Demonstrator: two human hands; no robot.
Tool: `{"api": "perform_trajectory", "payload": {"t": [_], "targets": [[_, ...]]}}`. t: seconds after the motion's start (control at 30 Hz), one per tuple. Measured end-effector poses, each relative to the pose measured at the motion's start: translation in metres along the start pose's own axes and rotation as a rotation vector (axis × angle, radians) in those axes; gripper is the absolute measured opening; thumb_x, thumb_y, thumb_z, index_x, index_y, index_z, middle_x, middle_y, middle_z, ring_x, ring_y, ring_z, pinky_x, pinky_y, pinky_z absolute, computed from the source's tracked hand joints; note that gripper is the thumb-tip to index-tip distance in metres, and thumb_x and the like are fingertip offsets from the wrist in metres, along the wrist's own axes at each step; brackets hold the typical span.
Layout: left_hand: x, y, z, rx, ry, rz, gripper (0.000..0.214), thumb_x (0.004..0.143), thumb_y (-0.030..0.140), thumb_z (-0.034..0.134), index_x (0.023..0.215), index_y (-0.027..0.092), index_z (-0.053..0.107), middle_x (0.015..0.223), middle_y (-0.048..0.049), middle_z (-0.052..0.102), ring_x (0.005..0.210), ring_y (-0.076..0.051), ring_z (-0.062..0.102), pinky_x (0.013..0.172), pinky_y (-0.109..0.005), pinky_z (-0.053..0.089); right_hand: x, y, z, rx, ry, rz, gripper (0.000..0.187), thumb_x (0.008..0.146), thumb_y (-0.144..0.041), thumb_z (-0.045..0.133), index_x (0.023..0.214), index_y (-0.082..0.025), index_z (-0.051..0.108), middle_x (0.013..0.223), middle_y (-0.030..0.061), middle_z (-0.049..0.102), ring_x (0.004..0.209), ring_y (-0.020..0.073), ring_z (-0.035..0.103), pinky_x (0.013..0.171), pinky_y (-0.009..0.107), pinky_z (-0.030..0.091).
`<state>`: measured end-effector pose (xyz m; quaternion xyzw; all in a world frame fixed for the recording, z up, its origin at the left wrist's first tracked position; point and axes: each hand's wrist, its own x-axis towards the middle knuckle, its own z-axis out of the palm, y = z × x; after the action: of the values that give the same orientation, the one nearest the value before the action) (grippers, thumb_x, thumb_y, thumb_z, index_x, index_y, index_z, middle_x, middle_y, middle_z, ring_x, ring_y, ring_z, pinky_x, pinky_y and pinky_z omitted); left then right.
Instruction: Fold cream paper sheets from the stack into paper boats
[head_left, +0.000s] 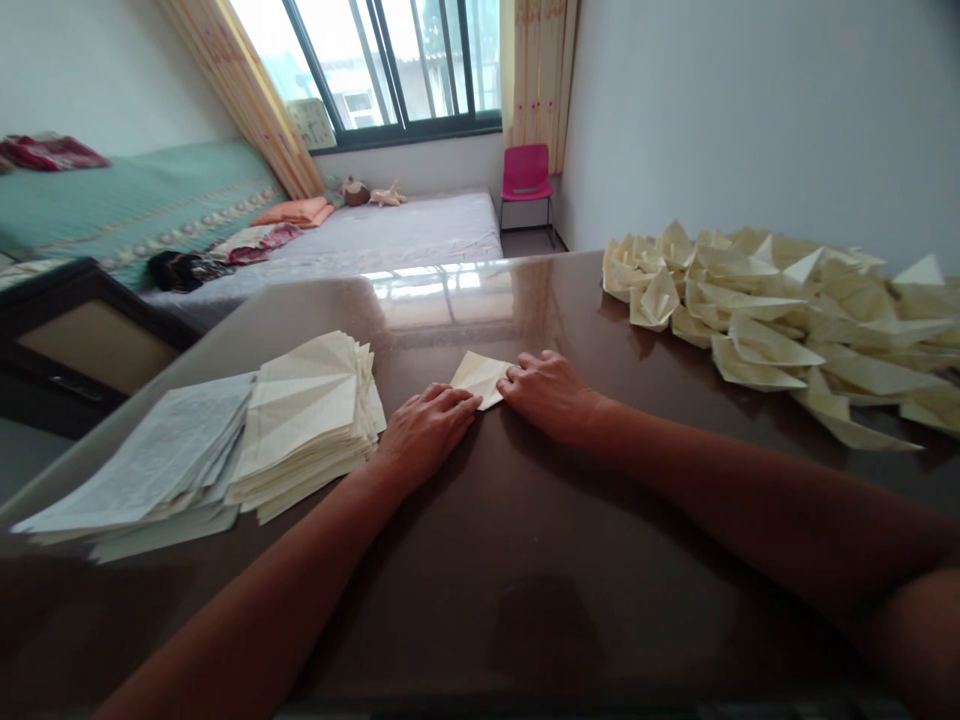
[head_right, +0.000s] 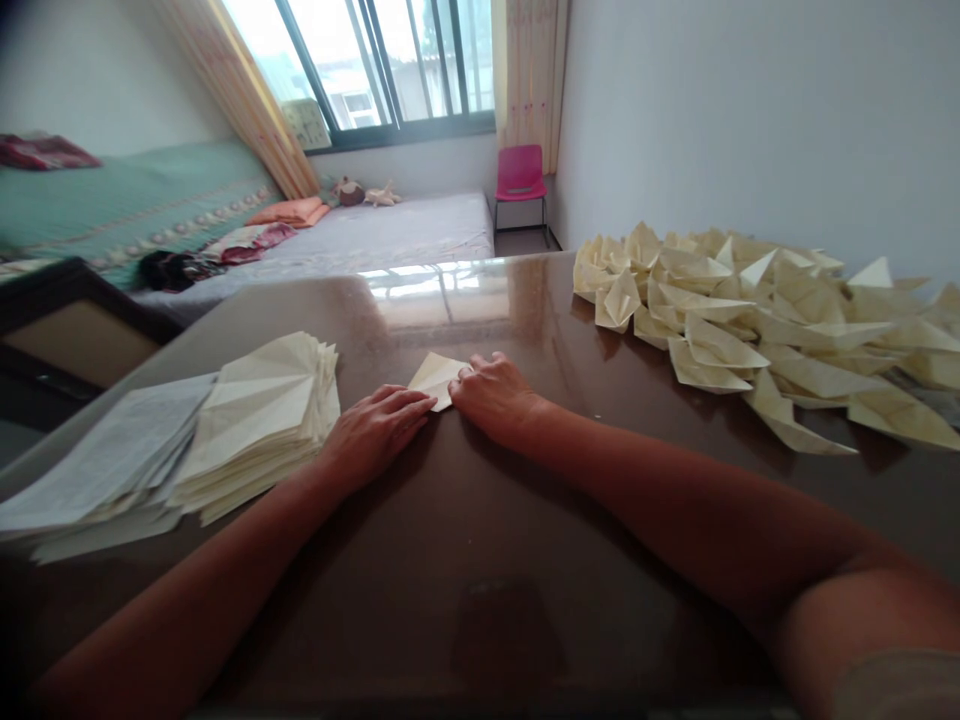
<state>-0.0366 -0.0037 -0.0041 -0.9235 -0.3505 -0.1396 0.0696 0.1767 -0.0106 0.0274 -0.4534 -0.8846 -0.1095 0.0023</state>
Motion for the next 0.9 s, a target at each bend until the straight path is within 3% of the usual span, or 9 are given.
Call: {"api": "perform_trajectory", "payload": {"t": [0.2,0.37,0.47,0.6,0.73,0.83,0.9], "targets": [[-0.002,-0.008,-0.010,0.080,-0.002,-0.037,0.030,0.094,0.024,0.046,0.120,0.024,0.060,0.118,-0.0059,0.065,0.110,-0.023,0.053,0.090,-0.037,0.047,0.008,0.028,0.014,0.132,0.053,-0.065,0.016,0.089,-0.016,0.050,0.090,-0.016,0.065,0.094,0.0099,0.069,0.088,0.0214,0.061,0.074,0.031,0.036],[-0.002,-0.007,-0.020,0.070,0.009,0.051,0.024,0.094,0.025,0.046,0.108,0.024,0.066,0.109,-0.0056,0.068,0.110,-0.022,0.054,0.086,-0.036,0.044,0.012,0.048,0.029,0.404,0.186,-0.168,0.019,0.088,-0.017,0.049,0.094,-0.017,0.067,0.096,0.0072,0.070,0.090,0.0185,0.061,0.083,0.028,0.039],[-0.003,0.003,-0.026,0.038,-0.005,0.155,0.023,0.095,0.024,0.044,0.102,0.022,0.066,0.104,-0.0042,0.069,0.106,-0.019,0.057,0.086,-0.033,0.043,0.013,0.052,0.036,0.615,0.246,-0.228,0.020,0.088,-0.017,0.050,0.097,-0.018,0.067,0.103,0.0065,0.069,0.096,0.0170,0.062,0.087,0.027,0.041],[-0.004,0.028,-0.025,-0.001,-0.008,0.270,0.022,0.096,0.025,0.043,0.102,0.022,0.064,0.099,-0.0032,0.069,0.097,-0.017,0.059,0.079,-0.028,0.045,0.014,0.048,0.040,0.812,0.180,-0.285,0.020,0.084,-0.012,0.052,0.093,-0.018,0.069,0.103,0.0051,0.070,0.094,0.0147,0.063,0.088,0.026,0.044],[-0.005,0.043,-0.020,-0.074,-0.024,0.299,0.022,0.095,0.023,0.044,0.105,0.023,0.063,0.107,-0.0047,0.066,0.104,-0.017,0.057,0.085,-0.027,0.048,0.014,0.039,0.039,0.847,0.125,-0.344,0.023,0.083,-0.009,0.052,0.089,-0.019,0.071,0.097,0.0036,0.071,0.095,0.0146,0.061,0.089,0.026,0.044],[-0.006,0.040,-0.018,-0.114,-0.051,0.246,0.027,0.089,0.023,0.050,0.113,0.025,0.063,0.127,-0.0060,0.058,0.119,-0.022,0.049,0.098,-0.035,0.045,0.014,0.036,0.037,0.789,0.127,-0.384,0.023,0.084,-0.011,0.052,0.089,-0.020,0.072,0.098,0.0035,0.072,0.100,0.0162,0.056,0.091,0.028,0.043],[-0.007,0.035,-0.019,-0.143,-0.116,0.200,0.033,0.087,0.023,0.051,0.118,0.027,0.061,0.128,-0.0040,0.058,0.118,-0.022,0.050,0.097,-0.036,0.046,0.013,0.037,0.033,0.752,0.139,-0.389,0.022,0.086,-0.013,0.052,0.090,-0.020,0.073,0.102,0.0045,0.071,0.100,0.0171,0.054,0.092,0.030,0.041]]}}
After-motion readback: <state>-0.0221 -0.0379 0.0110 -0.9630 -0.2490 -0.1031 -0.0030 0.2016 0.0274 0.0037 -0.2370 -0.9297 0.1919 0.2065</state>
